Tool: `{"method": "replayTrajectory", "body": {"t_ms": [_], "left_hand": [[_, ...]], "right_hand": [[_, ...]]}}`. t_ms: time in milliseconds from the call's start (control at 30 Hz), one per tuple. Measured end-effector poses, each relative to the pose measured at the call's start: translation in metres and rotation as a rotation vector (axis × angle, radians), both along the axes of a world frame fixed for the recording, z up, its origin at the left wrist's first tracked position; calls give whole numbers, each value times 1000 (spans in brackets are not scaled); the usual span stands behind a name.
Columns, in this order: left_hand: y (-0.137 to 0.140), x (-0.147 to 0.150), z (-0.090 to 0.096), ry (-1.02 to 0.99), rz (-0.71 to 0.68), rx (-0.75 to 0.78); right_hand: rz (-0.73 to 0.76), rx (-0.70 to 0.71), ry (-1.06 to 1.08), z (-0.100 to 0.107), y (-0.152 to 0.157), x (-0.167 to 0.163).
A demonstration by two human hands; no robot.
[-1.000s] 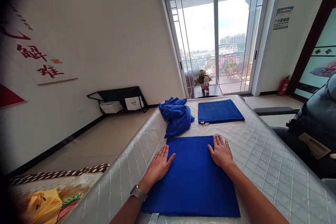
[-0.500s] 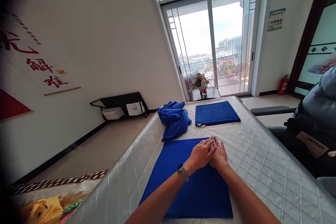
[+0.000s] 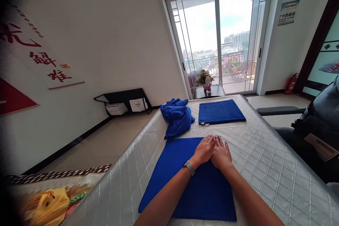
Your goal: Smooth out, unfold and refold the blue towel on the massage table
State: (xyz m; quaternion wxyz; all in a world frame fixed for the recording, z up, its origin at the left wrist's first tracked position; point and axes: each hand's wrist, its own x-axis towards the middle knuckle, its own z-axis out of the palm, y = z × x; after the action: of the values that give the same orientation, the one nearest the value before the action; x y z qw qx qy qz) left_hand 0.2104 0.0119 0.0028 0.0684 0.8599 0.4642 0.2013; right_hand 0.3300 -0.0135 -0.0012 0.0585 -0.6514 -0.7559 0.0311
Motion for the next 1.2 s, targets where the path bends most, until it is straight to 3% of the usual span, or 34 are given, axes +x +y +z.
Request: {"method": "replayTrajectory", "body": {"t_ms": [233,633,833,1200], "left_hand": [[-7,-47,-1,109,134,0],[-11,-178,-3,250,407,8],[-12,-188,-4,243,471,0],[-11,-194,-8,242,446,48]], "right_hand": [[-56,-4,44,5,1,-3],[-64,-19,37,5,0,-4],[-59,-11,46,3,2,-4],[-56,-6,29,-1,5,-3]]}}
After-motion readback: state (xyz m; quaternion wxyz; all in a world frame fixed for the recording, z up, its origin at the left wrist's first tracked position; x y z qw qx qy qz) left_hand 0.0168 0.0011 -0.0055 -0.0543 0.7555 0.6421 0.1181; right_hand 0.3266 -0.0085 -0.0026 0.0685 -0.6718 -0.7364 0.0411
